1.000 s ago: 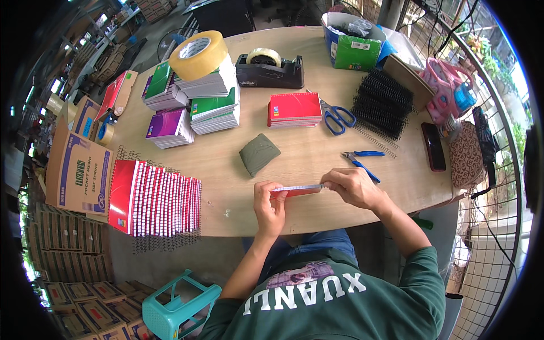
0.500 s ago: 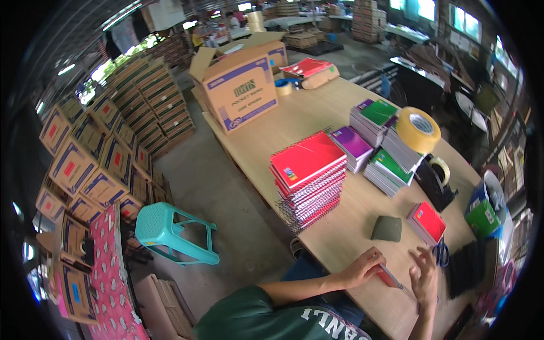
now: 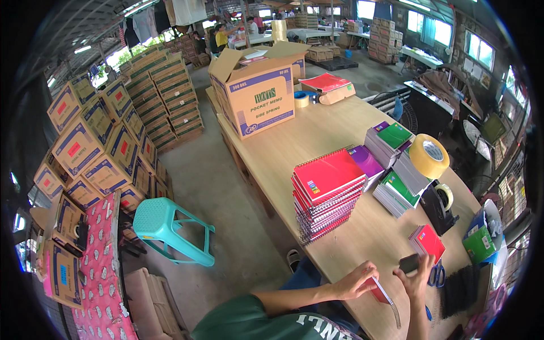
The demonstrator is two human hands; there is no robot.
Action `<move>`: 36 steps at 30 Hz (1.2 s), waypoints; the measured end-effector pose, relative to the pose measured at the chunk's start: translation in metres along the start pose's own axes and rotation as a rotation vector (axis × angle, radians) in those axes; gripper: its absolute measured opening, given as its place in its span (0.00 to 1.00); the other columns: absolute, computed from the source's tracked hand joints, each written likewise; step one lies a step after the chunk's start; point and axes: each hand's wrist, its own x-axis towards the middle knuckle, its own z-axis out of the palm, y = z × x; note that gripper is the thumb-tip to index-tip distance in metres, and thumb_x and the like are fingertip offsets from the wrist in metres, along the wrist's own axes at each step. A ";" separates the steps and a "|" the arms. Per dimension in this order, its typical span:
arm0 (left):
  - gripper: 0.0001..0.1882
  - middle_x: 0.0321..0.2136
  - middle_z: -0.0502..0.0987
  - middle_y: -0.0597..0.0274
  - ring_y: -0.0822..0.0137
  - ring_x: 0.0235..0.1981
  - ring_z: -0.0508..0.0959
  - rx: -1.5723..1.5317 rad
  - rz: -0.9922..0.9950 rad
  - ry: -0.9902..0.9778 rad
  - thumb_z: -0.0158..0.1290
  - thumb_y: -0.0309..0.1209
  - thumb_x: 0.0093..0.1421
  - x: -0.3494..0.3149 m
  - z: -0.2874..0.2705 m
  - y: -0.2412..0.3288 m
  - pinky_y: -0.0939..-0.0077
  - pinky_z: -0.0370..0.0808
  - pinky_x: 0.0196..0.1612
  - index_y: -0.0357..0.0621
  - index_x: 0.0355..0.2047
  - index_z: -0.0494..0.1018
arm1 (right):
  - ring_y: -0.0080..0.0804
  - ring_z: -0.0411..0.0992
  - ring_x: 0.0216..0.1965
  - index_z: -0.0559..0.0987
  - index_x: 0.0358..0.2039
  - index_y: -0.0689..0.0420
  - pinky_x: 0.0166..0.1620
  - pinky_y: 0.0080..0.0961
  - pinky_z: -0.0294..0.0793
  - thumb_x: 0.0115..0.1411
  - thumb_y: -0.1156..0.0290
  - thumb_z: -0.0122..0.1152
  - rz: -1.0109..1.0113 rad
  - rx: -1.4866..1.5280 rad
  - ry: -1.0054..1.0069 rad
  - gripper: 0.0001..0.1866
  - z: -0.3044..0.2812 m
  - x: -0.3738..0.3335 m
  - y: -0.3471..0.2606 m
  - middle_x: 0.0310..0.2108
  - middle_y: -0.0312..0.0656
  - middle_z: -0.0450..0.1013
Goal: The person binds notebooks by sliding a metal wire spiral onto the edge of a paper stack and then trimming the wire ends with pliers.
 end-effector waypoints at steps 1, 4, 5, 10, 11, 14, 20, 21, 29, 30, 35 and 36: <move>0.20 0.40 0.66 0.53 0.51 0.42 0.72 0.012 0.034 -0.002 0.64 0.31 0.58 0.003 0.001 0.002 0.60 0.72 0.44 0.41 0.45 0.66 | 0.50 0.67 0.44 0.69 0.48 0.59 0.43 0.43 0.72 0.34 0.64 0.83 0.024 0.047 0.076 0.41 -0.007 -0.020 0.016 0.45 0.50 0.61; 0.27 0.39 0.66 0.53 0.51 0.41 0.71 -0.009 -0.024 0.046 0.69 0.41 0.53 0.000 0.015 0.000 0.58 0.71 0.44 0.42 0.43 0.66 | 0.47 0.66 0.43 0.70 0.53 0.59 0.43 0.43 0.72 0.37 0.59 0.84 0.088 0.000 -0.057 0.45 -0.023 -0.050 0.024 0.47 0.51 0.61; 0.28 0.39 0.65 0.53 0.52 0.41 0.71 -0.006 -0.046 0.050 0.70 0.42 0.52 -0.001 0.019 -0.001 0.58 0.71 0.44 0.42 0.43 0.66 | 0.55 0.66 0.51 0.73 0.57 0.57 0.51 0.49 0.71 0.39 0.58 0.83 0.147 0.080 -0.164 0.45 -0.029 -0.052 0.021 0.57 0.59 0.59; 0.31 0.39 0.65 0.55 0.53 0.41 0.70 -0.014 -0.033 0.033 0.71 0.45 0.49 0.017 0.031 -0.006 0.60 0.71 0.44 0.43 0.44 0.67 | 0.71 0.54 0.66 0.81 0.55 0.46 0.64 0.57 0.59 0.40 0.58 0.79 -0.290 -0.255 -0.468 0.37 -0.047 -0.037 0.033 0.70 0.66 0.47; 0.30 0.39 0.65 0.55 0.53 0.42 0.70 -0.027 -0.042 0.031 0.72 0.43 0.48 0.020 0.030 -0.006 0.60 0.71 0.44 0.44 0.43 0.67 | 0.71 0.54 0.66 0.81 0.54 0.46 0.64 0.58 0.60 0.41 0.55 0.79 -0.343 -0.353 -0.490 0.36 -0.050 -0.033 0.041 0.69 0.66 0.49; 0.28 0.38 0.65 0.57 0.58 0.40 0.70 0.034 -0.006 0.013 0.72 0.43 0.49 0.022 0.026 -0.007 0.64 0.71 0.41 0.46 0.41 0.68 | 0.66 0.62 0.61 0.83 0.52 0.43 0.60 0.53 0.67 0.44 0.51 0.76 -0.270 -0.319 -0.584 0.32 -0.061 -0.018 0.026 0.63 0.63 0.57; 0.28 0.40 0.64 0.56 0.56 0.43 0.70 -0.008 -0.055 -0.027 0.72 0.40 0.48 0.025 0.024 -0.009 0.61 0.72 0.44 0.45 0.42 0.68 | 0.54 0.74 0.46 0.84 0.51 0.52 0.50 0.42 0.73 0.49 0.52 0.70 0.162 0.250 -0.645 0.29 -0.085 -0.029 0.020 0.49 0.61 0.72; 0.28 0.40 0.64 0.56 0.56 0.43 0.69 -0.003 -0.038 -0.026 0.72 0.40 0.48 0.025 0.025 -0.010 0.61 0.73 0.44 0.45 0.42 0.68 | 0.51 0.75 0.45 0.84 0.48 0.60 0.49 0.38 0.72 0.52 0.49 0.64 0.332 0.692 -0.596 0.30 -0.094 -0.038 0.018 0.44 0.57 0.76; 0.29 0.40 0.64 0.56 0.56 0.43 0.69 -0.042 -0.034 -0.080 0.73 0.36 0.47 0.027 0.023 -0.011 0.63 0.72 0.44 0.44 0.43 0.67 | 0.39 0.75 0.46 0.80 0.47 0.71 0.49 0.33 0.70 0.44 0.34 0.61 0.308 0.509 -0.802 0.48 -0.093 -0.044 0.009 0.44 0.51 0.75; 0.29 0.40 0.64 0.56 0.56 0.42 0.69 -0.059 -0.050 -0.089 0.73 0.35 0.47 0.028 0.023 -0.010 0.63 0.72 0.44 0.44 0.43 0.67 | 0.39 0.74 0.45 0.80 0.47 0.71 0.49 0.33 0.70 0.45 0.34 0.61 0.301 0.523 -0.743 0.48 -0.090 -0.044 0.012 0.43 0.51 0.75; 0.31 0.40 0.64 0.56 0.56 0.42 0.69 -0.074 -0.039 -0.091 0.73 0.32 0.46 0.027 0.025 -0.008 0.62 0.72 0.43 0.44 0.44 0.65 | 0.37 0.70 0.41 0.84 0.44 0.66 0.44 0.33 0.68 0.47 0.36 0.61 0.307 0.381 -0.608 0.42 -0.077 -0.051 0.006 0.37 0.46 0.73; 0.31 0.40 0.64 0.56 0.56 0.42 0.69 -0.088 -0.035 -0.097 0.73 0.31 0.46 0.028 0.025 -0.009 0.62 0.72 0.43 0.43 0.45 0.65 | 0.36 0.70 0.40 0.84 0.45 0.65 0.43 0.32 0.68 0.48 0.36 0.61 0.242 0.133 -0.617 0.41 -0.075 -0.044 0.000 0.36 0.45 0.72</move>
